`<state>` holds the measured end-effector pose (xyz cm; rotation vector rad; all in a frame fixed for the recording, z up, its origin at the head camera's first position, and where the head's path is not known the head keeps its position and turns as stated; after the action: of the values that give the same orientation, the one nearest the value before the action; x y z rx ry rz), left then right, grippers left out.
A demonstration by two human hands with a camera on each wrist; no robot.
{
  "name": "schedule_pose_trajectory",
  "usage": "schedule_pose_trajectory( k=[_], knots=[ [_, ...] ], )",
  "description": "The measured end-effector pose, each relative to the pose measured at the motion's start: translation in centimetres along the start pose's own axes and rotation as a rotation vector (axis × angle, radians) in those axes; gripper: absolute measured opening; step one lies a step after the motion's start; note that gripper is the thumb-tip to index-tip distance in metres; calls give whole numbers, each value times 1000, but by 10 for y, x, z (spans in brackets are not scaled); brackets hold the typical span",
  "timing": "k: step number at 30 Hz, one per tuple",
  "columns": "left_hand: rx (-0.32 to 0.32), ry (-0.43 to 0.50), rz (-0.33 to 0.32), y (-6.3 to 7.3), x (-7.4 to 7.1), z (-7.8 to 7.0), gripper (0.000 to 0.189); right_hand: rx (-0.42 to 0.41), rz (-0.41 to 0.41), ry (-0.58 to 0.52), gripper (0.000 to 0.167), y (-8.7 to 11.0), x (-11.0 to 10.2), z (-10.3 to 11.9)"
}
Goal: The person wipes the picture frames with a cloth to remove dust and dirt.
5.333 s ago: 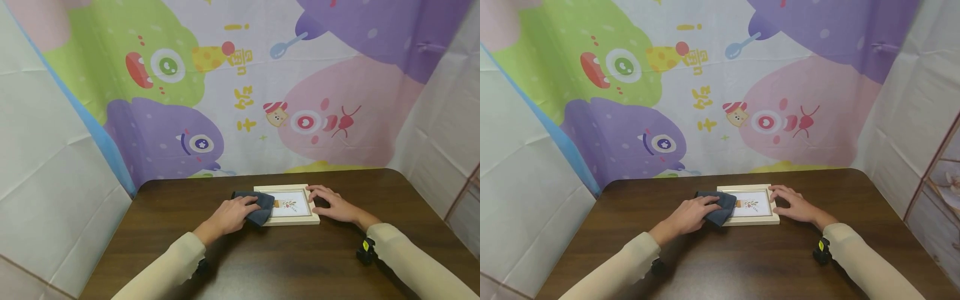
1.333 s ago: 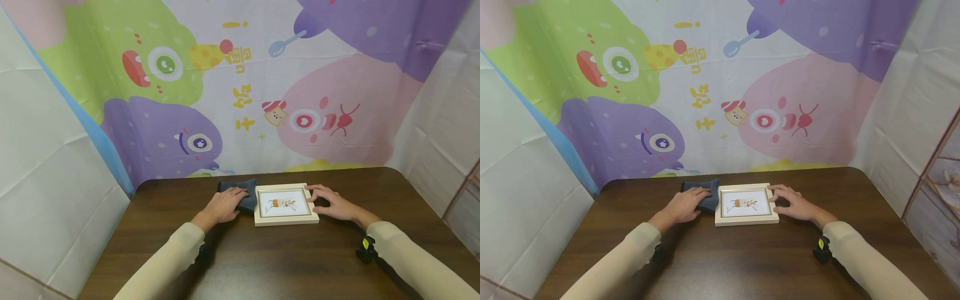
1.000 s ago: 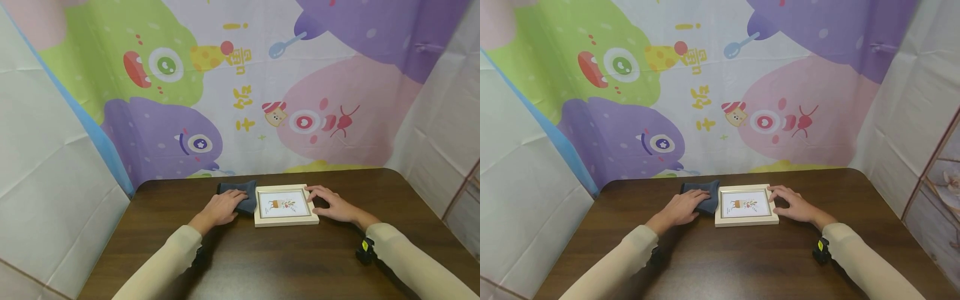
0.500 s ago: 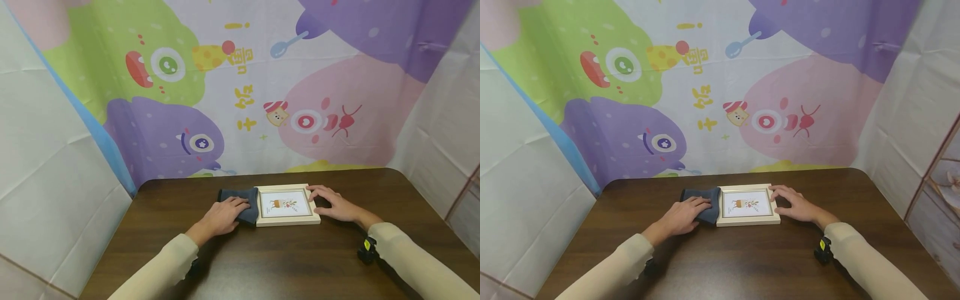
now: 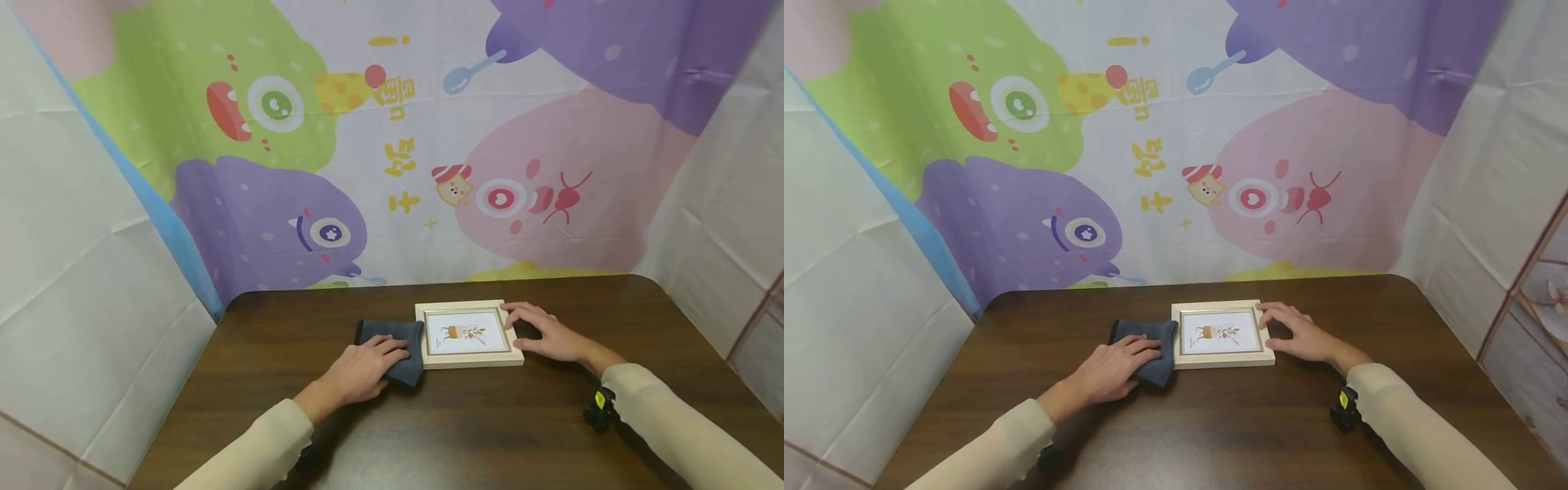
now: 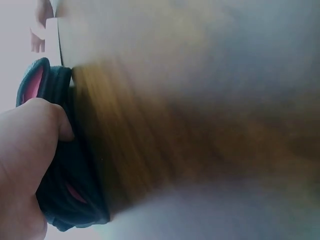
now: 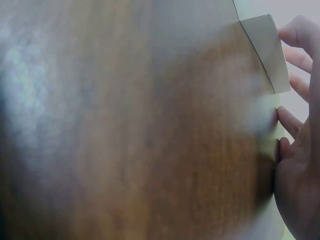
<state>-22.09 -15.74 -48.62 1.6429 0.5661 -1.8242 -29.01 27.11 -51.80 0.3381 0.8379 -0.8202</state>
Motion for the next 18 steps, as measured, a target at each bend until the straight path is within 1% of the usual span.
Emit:
schedule_pose_trajectory(
  k=[7,13,18],
  knots=[
    [27,-6,1,9,-1,-7,61,1,-5,2,22,1,0,0],
    [35,-17,-17,7,0,-6,61,-1,-12,6,22,-1,0,-2],
    [38,-7,-18,7,-1,-4,62,10,-5,-1,22,-1,1,-3]
  ],
)
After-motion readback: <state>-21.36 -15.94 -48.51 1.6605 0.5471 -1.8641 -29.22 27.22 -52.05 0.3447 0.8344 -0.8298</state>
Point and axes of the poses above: each hand's wrist, its own y-axis away from the middle knuckle, its own x-axis out of the palm, z = x × y, the point moved 1 cm from there along -y, towards the middle knuckle, and after that the axes turned 9 degrees about z, right-handed, at the moved point
